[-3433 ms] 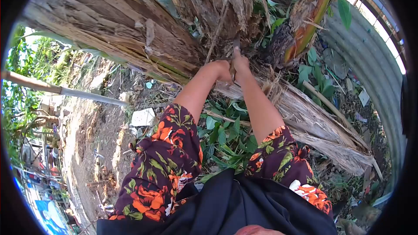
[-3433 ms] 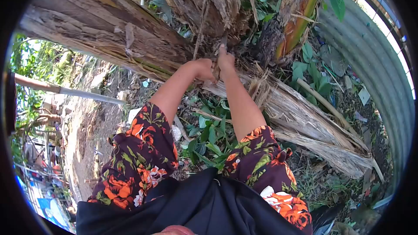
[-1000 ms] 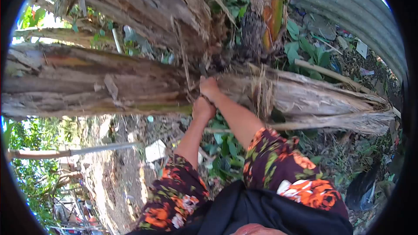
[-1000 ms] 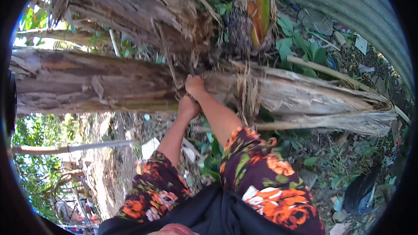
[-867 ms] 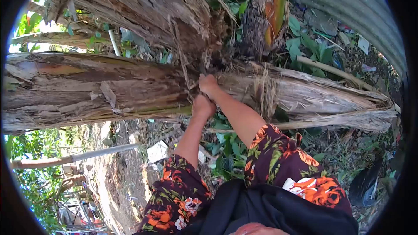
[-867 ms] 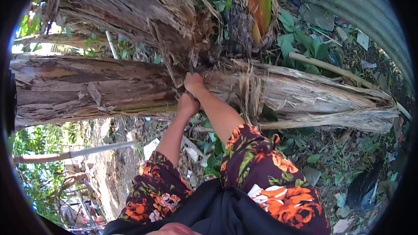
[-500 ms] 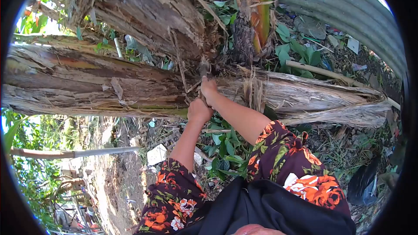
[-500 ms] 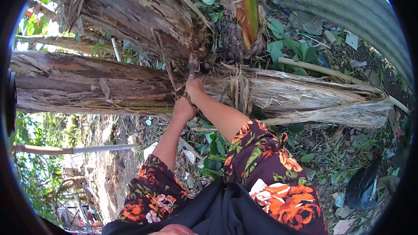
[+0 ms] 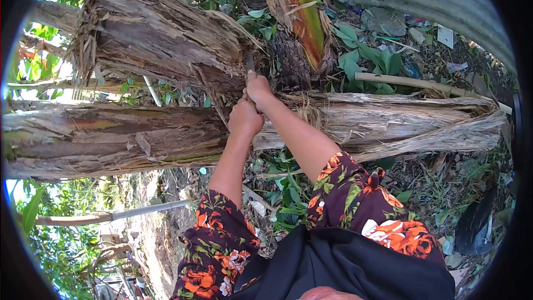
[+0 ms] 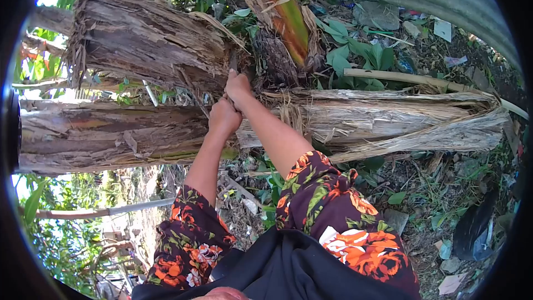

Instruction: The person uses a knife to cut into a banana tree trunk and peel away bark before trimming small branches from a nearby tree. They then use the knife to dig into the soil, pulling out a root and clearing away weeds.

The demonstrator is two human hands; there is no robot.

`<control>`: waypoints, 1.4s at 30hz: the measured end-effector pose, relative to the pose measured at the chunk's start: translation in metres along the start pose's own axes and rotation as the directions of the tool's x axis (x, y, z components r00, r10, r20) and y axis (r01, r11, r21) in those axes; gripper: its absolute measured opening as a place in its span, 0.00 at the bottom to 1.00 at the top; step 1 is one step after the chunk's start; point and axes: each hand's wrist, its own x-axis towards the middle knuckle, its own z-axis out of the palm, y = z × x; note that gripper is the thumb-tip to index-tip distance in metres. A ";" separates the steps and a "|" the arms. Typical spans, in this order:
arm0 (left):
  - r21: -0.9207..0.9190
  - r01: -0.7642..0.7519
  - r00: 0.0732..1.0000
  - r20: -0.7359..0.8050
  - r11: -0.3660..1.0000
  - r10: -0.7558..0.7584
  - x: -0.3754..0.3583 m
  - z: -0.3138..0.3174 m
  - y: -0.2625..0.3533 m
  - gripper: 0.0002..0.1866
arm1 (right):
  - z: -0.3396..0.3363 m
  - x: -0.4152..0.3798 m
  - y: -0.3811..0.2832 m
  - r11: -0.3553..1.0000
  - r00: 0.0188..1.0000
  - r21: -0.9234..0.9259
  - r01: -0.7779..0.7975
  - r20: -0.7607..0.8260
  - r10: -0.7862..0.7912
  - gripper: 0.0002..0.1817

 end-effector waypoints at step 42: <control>0.089 0.045 0.998 0.034 0.995 -0.048 0.054 0.028 -0.020 0.20 | 0.015 0.064 0.037 0.929 0.981 -0.336 0.155 -0.058 -0.185 0.22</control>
